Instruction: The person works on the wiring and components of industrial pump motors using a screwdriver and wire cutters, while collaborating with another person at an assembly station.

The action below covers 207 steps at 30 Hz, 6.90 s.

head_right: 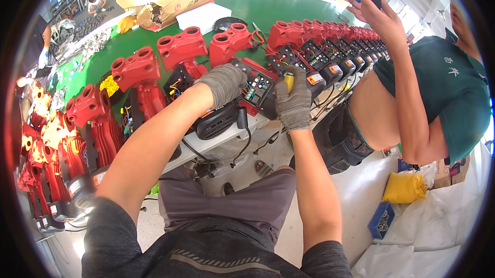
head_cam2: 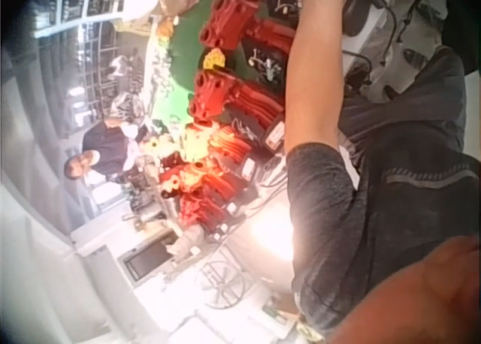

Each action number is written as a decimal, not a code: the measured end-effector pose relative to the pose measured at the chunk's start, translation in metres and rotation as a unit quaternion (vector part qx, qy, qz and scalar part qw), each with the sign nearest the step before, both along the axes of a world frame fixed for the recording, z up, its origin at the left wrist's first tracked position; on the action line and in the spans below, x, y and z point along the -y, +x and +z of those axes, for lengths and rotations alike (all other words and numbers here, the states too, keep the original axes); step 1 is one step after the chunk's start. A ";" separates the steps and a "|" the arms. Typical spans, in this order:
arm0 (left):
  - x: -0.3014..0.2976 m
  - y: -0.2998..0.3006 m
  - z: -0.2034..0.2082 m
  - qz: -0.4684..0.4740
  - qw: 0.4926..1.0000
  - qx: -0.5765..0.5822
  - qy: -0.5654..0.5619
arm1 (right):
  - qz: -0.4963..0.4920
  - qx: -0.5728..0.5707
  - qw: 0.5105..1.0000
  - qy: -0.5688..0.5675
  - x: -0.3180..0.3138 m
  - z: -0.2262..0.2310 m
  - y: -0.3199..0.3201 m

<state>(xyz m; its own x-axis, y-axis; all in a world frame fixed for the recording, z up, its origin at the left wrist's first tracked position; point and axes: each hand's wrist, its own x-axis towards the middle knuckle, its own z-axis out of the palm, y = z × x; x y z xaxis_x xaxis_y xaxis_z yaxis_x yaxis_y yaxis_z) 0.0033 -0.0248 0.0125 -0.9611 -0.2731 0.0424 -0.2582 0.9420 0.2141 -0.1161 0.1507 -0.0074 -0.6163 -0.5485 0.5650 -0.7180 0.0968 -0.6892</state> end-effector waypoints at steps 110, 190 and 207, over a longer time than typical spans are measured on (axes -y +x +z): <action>0.002 0.008 0.005 -0.049 0.997 -0.052 -0.033 | -0.036 0.029 0.998 0.039 0.012 0.002 -0.002; 0.000 0.010 0.009 -0.072 0.995 -0.046 -0.047 | 0.319 -0.257 0.912 -0.016 -0.042 0.092 0.101; 0.000 0.009 0.008 -0.094 0.993 -0.044 -0.052 | 0.354 -0.346 0.848 0.190 -0.035 0.135 0.123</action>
<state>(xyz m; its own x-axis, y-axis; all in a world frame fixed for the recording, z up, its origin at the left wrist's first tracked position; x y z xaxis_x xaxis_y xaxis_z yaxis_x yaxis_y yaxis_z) 0.0123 -0.0253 0.0205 -0.9860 -0.0794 0.1464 -0.0608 0.9899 0.1278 0.0067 0.1860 0.1272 0.3502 -0.8658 0.3573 -0.9088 -0.4064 -0.0941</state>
